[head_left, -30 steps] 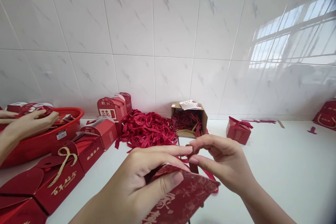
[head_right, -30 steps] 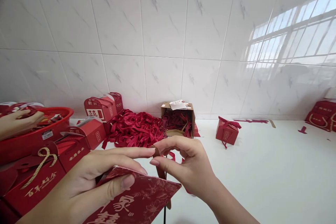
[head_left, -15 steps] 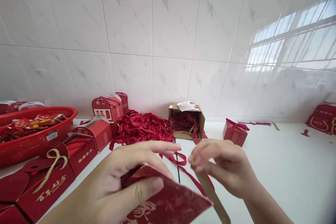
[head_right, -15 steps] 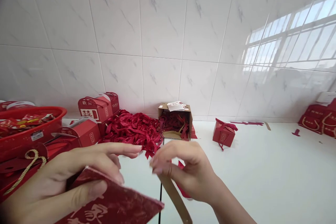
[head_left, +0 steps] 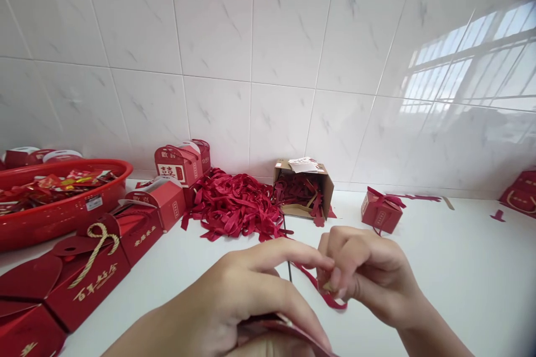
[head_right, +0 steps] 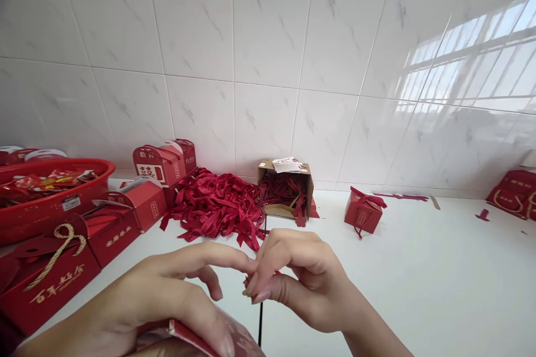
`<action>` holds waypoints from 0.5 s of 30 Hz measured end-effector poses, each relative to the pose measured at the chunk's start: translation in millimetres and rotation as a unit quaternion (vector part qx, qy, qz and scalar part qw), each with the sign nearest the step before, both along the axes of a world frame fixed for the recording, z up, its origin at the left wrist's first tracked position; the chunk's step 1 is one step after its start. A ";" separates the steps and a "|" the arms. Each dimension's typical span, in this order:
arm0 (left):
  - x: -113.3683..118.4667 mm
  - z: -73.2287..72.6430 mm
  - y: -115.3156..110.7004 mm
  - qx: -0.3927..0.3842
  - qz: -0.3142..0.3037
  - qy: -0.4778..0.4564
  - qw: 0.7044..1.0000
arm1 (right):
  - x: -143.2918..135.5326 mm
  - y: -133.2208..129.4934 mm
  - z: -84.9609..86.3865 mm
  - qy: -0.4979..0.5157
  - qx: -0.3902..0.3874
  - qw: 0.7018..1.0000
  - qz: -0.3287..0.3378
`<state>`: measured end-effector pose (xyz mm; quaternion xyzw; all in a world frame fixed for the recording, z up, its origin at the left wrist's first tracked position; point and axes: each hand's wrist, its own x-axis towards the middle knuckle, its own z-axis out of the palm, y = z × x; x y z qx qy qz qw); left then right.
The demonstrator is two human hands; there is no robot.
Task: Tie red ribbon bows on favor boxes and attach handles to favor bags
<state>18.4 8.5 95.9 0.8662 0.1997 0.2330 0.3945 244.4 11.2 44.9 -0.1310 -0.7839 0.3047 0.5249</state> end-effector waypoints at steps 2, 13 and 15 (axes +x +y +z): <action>0.6 1.6 1.5 0.019 -0.001 -0.001 1.000 | 0.0 -0.6 0.2 -0.003 0.007 1.000 -0.010; 10.3 -8.6 5.1 0.110 0.016 -0.118 0.987 | -4.8 3.3 0.9 0.073 0.088 0.991 -0.064; 12.4 -8.8 5.6 0.115 0.013 -0.131 0.985 | -5.8 3.2 0.3 0.081 0.101 0.987 -0.091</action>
